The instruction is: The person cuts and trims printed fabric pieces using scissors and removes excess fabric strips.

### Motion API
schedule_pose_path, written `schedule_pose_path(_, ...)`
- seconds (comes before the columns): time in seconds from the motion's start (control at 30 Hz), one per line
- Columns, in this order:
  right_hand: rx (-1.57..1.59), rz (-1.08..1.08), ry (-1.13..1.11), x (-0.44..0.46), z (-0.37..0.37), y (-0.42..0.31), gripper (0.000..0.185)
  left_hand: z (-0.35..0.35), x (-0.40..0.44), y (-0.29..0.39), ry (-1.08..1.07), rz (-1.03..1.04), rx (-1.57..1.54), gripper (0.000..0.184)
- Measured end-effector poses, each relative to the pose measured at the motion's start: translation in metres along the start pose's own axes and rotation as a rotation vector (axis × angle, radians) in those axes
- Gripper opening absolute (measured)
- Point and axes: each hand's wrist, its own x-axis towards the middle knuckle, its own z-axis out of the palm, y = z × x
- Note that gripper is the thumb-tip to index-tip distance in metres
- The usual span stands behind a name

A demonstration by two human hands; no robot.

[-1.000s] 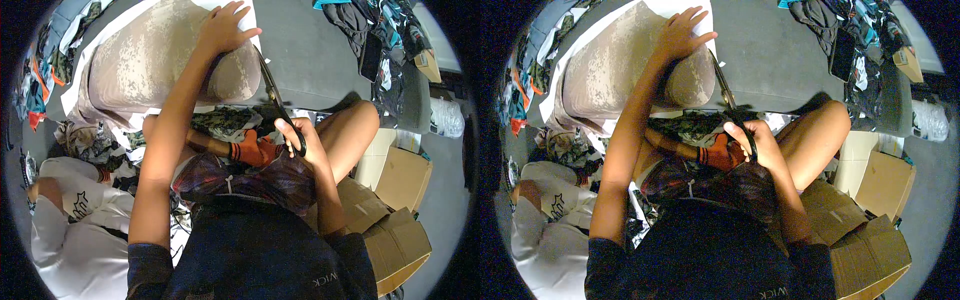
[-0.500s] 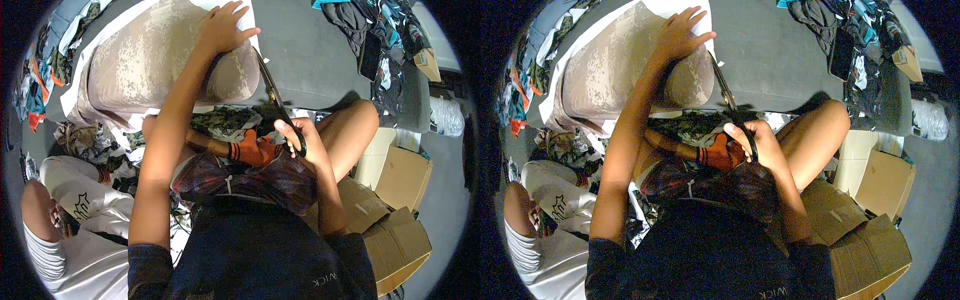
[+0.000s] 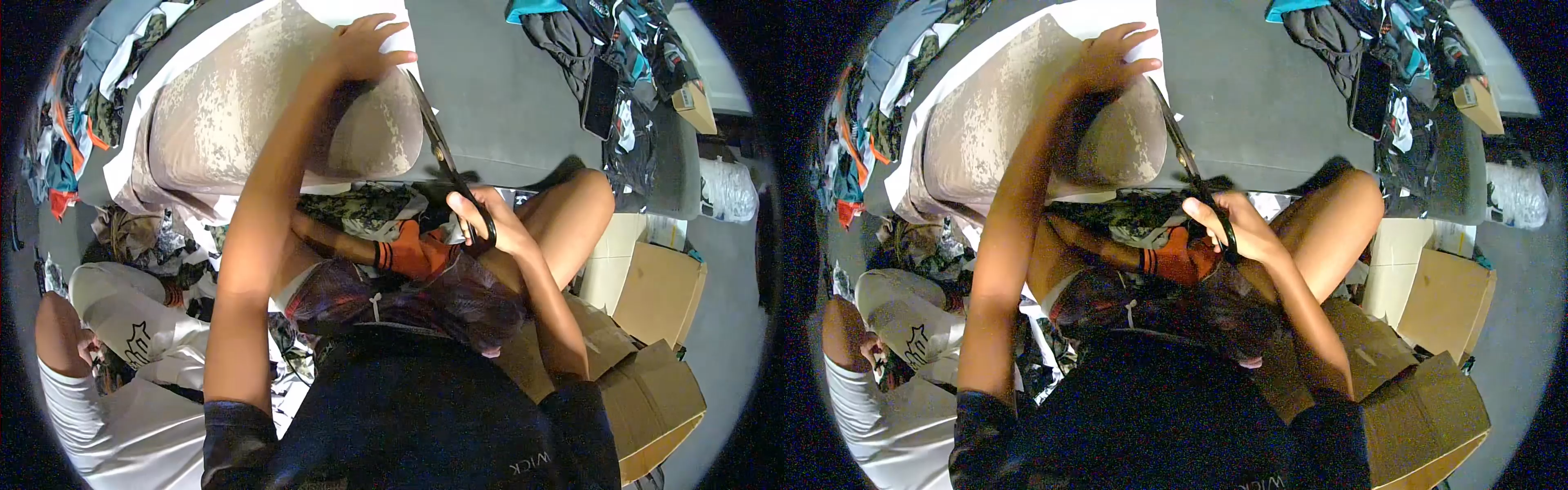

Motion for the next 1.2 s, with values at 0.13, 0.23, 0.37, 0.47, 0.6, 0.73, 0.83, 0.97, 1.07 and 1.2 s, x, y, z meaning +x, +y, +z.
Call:
schedule_pose_path(0.13, -0.03, -0.007, 0.077, 0.007, 0.003, -0.001, 0.056, -0.008, -0.001, -0.007, -0.028, 0.034, -0.055, 0.062)
schedule_pose_path(0.23, 0.005, -0.005, 0.092, 0.006, 0.003, -0.003, 0.055, -0.006, -0.003, -0.007, -0.007, 0.078, 0.003, 0.062)
schedule_pose_path(0.37, 0.051, 0.005, 0.099, 0.006, 0.001, -0.003, 0.055, -0.007, -0.005, -0.003, 0.011, 0.076, -0.007, 0.063)
schedule_pose_path(0.47, 0.077, 0.011, 0.106, 0.006, 0.002, -0.004, 0.055, -0.006, -0.006, -0.004, 0.023, 0.083, 0.009, 0.063)
schedule_pose_path(0.6, 0.036, 0.014, 0.1, 0.006, 0.001, 0.0, 0.056, 0.0, -0.005, -0.008, 0.083, 0.133, 0.025, 0.061)
schedule_pose_path(0.73, 0.055, 0.02, 0.105, 0.005, 0.0, -0.001, 0.058, 0.003, -0.003, -0.012, 0.115, 0.173, -0.012, 0.061)
schedule_pose_path(0.83, 0.074, 0.017, 0.101, 0.004, -0.001, -0.001, 0.06, 0.0, -0.002, -0.011, 0.126, 0.219, -0.046, 0.06)
schedule_pose_path(0.97, 0.113, 0.013, 0.085, 0.0, -0.004, -0.004, 0.061, -0.004, -0.006, -0.006, 0.116, 0.19, -0.017, 0.059)
schedule_pose_path(1.07, 0.104, 0.011, 0.066, 0.0, -0.006, -0.004, 0.06, -0.003, -0.005, -0.007, 0.12, 0.188, -0.021, 0.059)
schedule_pose_path(1.2, 0.078, 0.034, 0.084, 0.0, -0.003, -0.009, 0.059, -0.004, -0.005, -0.006, 0.144, 0.219, -0.036, 0.06)
